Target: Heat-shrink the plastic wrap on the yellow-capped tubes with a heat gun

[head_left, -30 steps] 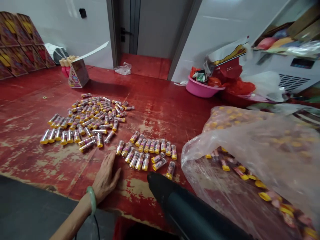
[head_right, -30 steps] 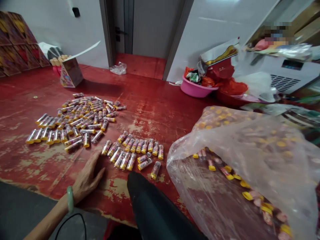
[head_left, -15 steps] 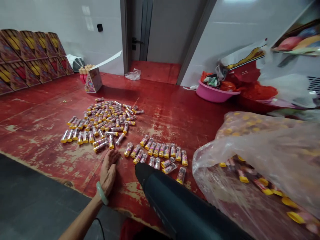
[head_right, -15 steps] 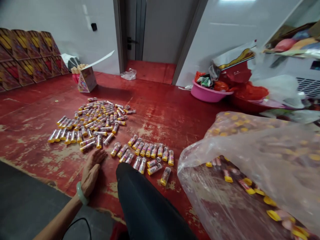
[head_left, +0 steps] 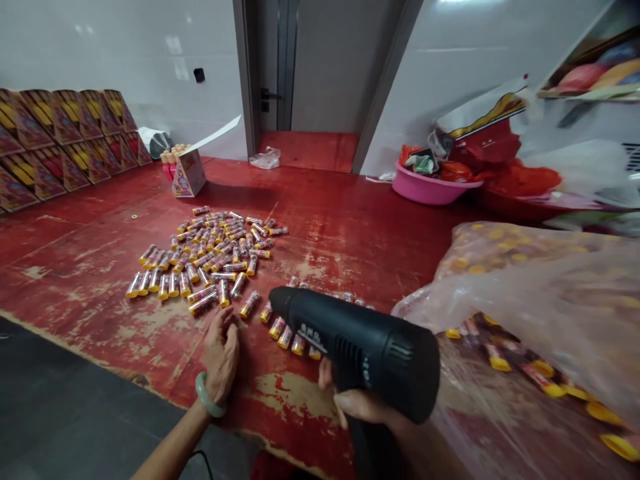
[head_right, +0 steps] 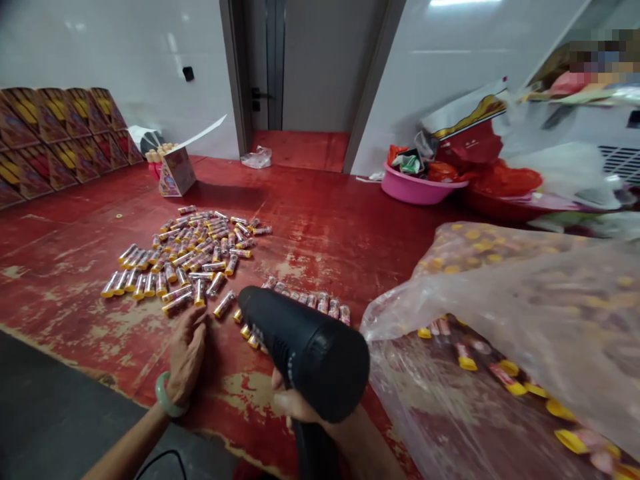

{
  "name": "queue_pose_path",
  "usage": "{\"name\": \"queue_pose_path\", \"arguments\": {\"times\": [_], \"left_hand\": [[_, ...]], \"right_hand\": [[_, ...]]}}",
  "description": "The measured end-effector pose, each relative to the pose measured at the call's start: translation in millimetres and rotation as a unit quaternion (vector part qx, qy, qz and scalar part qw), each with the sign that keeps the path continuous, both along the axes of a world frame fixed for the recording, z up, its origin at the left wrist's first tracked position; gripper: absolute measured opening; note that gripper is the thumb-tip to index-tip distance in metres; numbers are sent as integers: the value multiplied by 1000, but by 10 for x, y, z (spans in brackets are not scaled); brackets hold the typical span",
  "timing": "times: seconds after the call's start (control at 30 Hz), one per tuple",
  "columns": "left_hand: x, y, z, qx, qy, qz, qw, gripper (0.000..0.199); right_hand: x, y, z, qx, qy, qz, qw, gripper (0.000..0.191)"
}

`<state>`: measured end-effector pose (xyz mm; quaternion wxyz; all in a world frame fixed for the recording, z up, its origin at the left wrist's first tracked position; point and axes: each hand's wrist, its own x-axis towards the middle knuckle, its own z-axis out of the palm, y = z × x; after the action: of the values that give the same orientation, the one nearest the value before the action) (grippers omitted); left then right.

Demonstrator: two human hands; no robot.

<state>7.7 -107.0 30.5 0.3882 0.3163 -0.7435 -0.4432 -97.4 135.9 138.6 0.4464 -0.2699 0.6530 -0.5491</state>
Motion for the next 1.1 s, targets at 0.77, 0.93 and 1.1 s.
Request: {"name": "queue_pose_path", "arguments": {"times": [0.77, 0.93, 1.1], "left_hand": [[-458, -87, 3, -280, -187, -129, 933, 28], [-643, -122, 168, -288, -212, -106, 928, 34], [-1217, -70, 335, -336, -212, -207, 894, 29]], "right_hand": [[-437, 497, 188, -106, -63, -155, 980, 27], [-508, 595, 104, -113, -79, -179, 974, 26], [-424, 816, 194, -66, -52, -229, 970, 29]]}}
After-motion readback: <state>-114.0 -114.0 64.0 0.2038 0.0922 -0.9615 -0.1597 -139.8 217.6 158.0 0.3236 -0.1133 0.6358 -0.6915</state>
